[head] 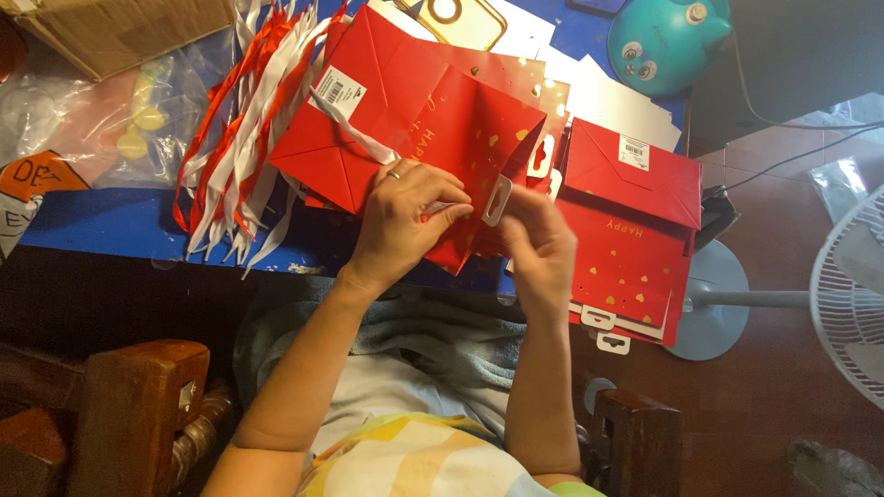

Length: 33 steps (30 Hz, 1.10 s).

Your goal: The person assembles red Valentine's Day gift boxes by threading white and red ribbons through the box handles and tying them. The person works on multiple boxes sequentially, folding and securing the ribbons before stacking the finished boxes.

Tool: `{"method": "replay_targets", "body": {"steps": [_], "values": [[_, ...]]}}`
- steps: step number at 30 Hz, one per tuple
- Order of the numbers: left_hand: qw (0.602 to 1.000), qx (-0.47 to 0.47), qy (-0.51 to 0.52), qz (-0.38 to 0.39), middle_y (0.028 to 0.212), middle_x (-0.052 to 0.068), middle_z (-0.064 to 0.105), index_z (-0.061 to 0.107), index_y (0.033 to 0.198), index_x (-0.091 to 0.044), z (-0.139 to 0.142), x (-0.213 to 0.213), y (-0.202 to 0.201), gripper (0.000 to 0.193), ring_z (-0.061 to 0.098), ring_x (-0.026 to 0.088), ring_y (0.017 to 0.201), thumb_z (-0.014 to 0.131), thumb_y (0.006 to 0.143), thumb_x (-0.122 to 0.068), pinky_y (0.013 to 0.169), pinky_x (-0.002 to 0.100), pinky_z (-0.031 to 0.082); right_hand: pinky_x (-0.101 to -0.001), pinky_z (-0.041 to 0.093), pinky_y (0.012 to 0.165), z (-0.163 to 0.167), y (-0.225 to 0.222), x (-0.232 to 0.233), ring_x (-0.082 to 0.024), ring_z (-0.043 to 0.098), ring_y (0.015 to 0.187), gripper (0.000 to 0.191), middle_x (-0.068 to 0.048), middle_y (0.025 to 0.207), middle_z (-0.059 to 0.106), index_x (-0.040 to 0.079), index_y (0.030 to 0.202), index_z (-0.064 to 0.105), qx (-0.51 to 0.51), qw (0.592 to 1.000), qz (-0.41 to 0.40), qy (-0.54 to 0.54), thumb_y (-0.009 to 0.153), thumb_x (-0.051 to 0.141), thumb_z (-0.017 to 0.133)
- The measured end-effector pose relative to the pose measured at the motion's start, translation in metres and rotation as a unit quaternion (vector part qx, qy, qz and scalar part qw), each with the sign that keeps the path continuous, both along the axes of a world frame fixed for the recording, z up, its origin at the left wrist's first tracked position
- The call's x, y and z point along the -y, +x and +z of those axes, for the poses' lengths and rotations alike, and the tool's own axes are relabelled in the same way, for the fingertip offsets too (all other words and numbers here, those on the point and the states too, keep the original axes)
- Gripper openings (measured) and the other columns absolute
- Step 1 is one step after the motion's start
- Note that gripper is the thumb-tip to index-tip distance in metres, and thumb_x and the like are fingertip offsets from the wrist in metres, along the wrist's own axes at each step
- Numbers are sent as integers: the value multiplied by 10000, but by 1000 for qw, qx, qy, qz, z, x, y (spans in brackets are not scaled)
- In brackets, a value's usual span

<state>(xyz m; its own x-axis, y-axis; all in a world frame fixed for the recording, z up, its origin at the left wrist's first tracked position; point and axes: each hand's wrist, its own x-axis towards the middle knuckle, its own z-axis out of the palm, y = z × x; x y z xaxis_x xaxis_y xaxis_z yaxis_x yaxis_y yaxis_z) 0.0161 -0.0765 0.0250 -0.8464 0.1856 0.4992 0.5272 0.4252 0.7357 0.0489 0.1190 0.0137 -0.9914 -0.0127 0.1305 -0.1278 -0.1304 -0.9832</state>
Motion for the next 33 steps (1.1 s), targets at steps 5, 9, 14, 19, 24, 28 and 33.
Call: {"method": "replay_targets", "body": {"steps": [5, 9, 14, 19, 24, 28, 33], "values": [[998, 29, 50, -12, 987, 31, 729, 713, 932, -86, -5, 2, 2, 139, 677, 238, 964, 812, 897, -177, 948, 367, 467, -286, 570, 968, -4, 12, 14, -130, 688, 1121, 329, -83, 1194, 706, -16, 1286, 580, 19, 992, 20, 123, 969, -57, 655], [997, 32, 65, -17, 1002, 27, 733, 712, 941, -92, -2, 4, 3, 159, 686, 222, 988, 820, 895, -199, 970, 366, 474, -265, 563, 918, -6, 11, 25, -104, 680, 1060, 328, -46, 1141, 688, 2, 1260, 579, -10, 989, -24, 146, 954, -54, 678], [997, 31, 47, -43, 992, 29, 713, 700, 955, -93, 2, 7, 5, 315, 670, 223, 978, 874, 808, -311, 952, 385, 461, -238, 554, 848, -6, 11, 30, -73, 662, 958, 202, -32, 1055, 662, -3, 1184, 628, -10, 991, -40, 128, 989, -37, 665], [996, 68, 38, -39, 958, 30, 698, 708, 964, -102, 4, 11, 3, 354, 655, 233, 961, 885, 792, -355, 939, 385, 469, -257, 521, 710, 0, 9, 29, -105, 622, 804, 153, -55, 960, 618, 3, 1085, 676, -39, 969, -76, 233, 933, -19, 686], [997, 56, 7, -53, 905, 41, 688, 689, 985, -91, 6, 12, 3, 429, 645, 253, 936, 905, 734, -363, 979, 418, 453, -367, 497, 760, 8, 7, 27, -267, 592, 895, 183, -103, 928, 611, 9, 1035, 656, -133, 914, -73, 376, 867, -61, 668], [998, 26, -22, -53, 874, 40, 692, 672, 998, -88, 5, 10, 3, 310, 667, 263, 933, 850, 809, -256, 1144, 498, 377, -382, 505, 775, 12, 7, 31, -278, 597, 920, 146, -90, 934, 632, 25, 1012, 673, -164, 890, -83, 416, 892, -58, 674], [997, 61, -4, -47, 812, 59, 672, 666, 900, -72, -1, 10, 3, 211, 655, 286, 915, 809, 833, -213, 1148, 491, 398, -380, 508, 784, 16, 8, 31, -283, 593, 920, 115, -79, 922, 629, 35, 1013, 689, -194, 879, -102, 423, 917, -27, 701]]}}
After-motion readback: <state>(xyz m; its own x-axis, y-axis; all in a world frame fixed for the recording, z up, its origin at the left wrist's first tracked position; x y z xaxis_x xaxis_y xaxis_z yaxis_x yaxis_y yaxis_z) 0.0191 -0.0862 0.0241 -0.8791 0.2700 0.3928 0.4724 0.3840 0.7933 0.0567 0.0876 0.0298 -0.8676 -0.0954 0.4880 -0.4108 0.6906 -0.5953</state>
